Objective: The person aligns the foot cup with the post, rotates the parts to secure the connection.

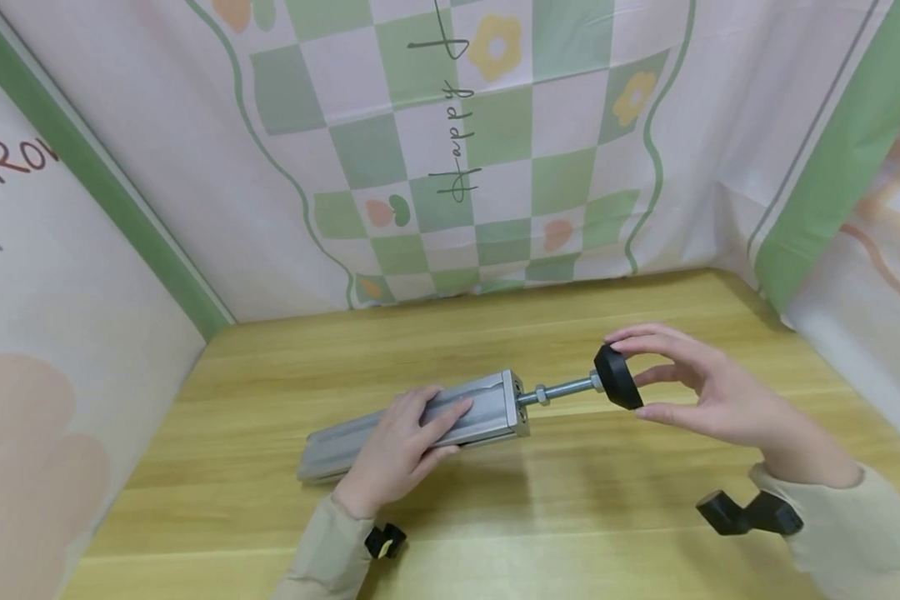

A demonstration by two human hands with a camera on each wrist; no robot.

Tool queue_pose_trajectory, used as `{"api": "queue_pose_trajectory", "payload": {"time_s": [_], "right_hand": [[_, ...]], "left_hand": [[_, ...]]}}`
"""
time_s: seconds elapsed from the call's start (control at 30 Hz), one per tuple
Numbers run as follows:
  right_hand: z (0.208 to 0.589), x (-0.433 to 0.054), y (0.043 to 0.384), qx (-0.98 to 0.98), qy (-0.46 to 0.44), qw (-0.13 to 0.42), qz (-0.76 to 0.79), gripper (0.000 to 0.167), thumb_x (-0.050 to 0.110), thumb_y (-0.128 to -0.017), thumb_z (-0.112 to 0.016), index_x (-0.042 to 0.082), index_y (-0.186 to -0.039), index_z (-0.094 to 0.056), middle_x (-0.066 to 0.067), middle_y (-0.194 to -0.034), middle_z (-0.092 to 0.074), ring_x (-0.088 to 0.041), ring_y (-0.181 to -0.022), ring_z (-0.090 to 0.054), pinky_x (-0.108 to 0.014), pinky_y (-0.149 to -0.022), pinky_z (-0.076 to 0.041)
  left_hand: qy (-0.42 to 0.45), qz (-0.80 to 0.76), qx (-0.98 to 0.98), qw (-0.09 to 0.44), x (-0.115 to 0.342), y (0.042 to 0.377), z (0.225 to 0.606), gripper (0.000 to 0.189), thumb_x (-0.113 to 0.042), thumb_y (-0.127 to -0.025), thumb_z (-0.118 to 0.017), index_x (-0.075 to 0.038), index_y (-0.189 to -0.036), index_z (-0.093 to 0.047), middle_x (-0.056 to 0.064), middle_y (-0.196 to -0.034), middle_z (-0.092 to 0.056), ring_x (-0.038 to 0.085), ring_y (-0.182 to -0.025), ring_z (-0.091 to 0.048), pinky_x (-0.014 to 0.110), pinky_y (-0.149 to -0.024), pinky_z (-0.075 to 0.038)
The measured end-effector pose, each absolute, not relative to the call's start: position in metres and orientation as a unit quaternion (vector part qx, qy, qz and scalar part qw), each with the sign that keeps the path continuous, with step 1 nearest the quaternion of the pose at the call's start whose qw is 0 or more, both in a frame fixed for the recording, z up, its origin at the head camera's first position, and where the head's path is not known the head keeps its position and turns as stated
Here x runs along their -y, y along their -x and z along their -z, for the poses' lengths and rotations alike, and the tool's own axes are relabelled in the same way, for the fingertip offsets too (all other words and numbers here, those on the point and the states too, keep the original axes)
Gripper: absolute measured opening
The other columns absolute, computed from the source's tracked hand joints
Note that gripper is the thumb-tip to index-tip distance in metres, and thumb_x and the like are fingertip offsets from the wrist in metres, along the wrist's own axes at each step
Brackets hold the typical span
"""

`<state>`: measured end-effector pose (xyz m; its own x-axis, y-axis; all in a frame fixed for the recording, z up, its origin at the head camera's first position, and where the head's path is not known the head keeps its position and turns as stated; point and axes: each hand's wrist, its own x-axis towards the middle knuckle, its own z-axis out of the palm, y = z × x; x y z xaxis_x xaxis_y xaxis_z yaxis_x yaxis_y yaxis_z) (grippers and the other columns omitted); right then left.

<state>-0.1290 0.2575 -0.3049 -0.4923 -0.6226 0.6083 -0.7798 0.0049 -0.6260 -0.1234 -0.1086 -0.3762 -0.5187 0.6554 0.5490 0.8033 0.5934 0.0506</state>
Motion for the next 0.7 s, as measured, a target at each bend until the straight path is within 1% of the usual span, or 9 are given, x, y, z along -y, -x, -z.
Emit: {"api": "queue_pose_trajectory", "payload": {"time_s": [0.17, 0.3, 0.43, 0.53, 0.63, 0.7], "right_hand": [[0.3022, -0.2566, 0.1263, 0.748, -0.466, 0.092, -0.464, 0.072, -0.025, -0.064, -0.071, -0.008, -0.13, -0.047, -0.001, -0.139, -0.045, -0.005, -0.12, -0.049, -0.017, -0.081, -0.052], [0.303, -0.255, 0.1258, 0.756, -0.439, 0.092, -0.477, 0.072, -0.024, -0.065, -0.069, -0.003, -0.131, -0.049, 0.002, -0.132, -0.05, -0.004, -0.108, -0.054, -0.018, -0.072, -0.054], [0.3025, -0.2532, 0.1242, 0.783, -0.372, 0.073, -0.494, 0.07, -0.021, -0.07, -0.067, 0.008, -0.132, -0.052, 0.01, -0.117, -0.056, -0.002, -0.093, -0.059, -0.018, -0.065, -0.054], [0.303, -0.2515, 0.1242, 0.801, -0.327, 0.058, -0.498, 0.066, -0.017, -0.075, -0.065, 0.021, -0.129, -0.054, 0.013, -0.107, -0.058, -0.003, -0.082, -0.059, -0.021, -0.057, -0.053], [0.3047, -0.2497, 0.1254, 0.801, -0.304, 0.046, -0.514, 0.063, -0.015, -0.08, -0.061, 0.028, -0.125, -0.053, 0.011, -0.101, -0.06, -0.006, -0.076, -0.059, -0.026, -0.052, -0.052], [0.3054, -0.249, 0.126, 0.804, -0.286, 0.039, -0.519, 0.059, -0.012, -0.083, -0.06, 0.031, -0.122, -0.054, 0.009, -0.096, -0.06, -0.006, -0.075, -0.06, -0.027, -0.051, -0.053]], "left_hand": [[0.423, 0.151, 0.86, 0.243, 0.1086, 0.123, 0.3757, 0.053, -0.048, -0.1, -0.026, -0.019, -0.139, -0.048, 0.019, -0.125, -0.051, 0.03, -0.115, -0.053, 0.047, -0.098, -0.045], [0.422, 0.152, 0.861, 0.241, 0.1086, 0.1226, 0.3757, 0.053, -0.048, -0.1, -0.026, -0.019, -0.139, -0.049, 0.019, -0.125, -0.051, 0.031, -0.115, -0.053, 0.047, -0.098, -0.045], [0.421, 0.153, 0.861, 0.24, 0.1087, 0.1223, 0.3756, 0.053, -0.048, -0.1, -0.026, -0.018, -0.138, -0.049, 0.019, -0.126, -0.051, 0.031, -0.115, -0.053, 0.048, -0.098, -0.045], [0.421, 0.153, 0.861, 0.241, 0.109, 0.1224, 0.376, 0.053, -0.048, -0.1, -0.027, -0.018, -0.139, -0.049, 0.019, -0.126, -0.051, 0.031, -0.115, -0.053, 0.047, -0.098, -0.045], [0.423, 0.153, 0.86, 0.241, 0.1093, 0.1229, 0.377, 0.053, -0.047, -0.1, -0.027, -0.018, -0.139, -0.048, 0.019, -0.126, -0.051, 0.03, -0.115, -0.053, 0.047, -0.098, -0.044], [0.424, 0.154, 0.859, 0.241, 0.1094, 0.1233, 0.3776, 0.053, -0.047, -0.1, -0.027, -0.019, -0.14, -0.048, 0.019, -0.126, -0.05, 0.03, -0.115, -0.052, 0.047, -0.099, -0.044]]}}
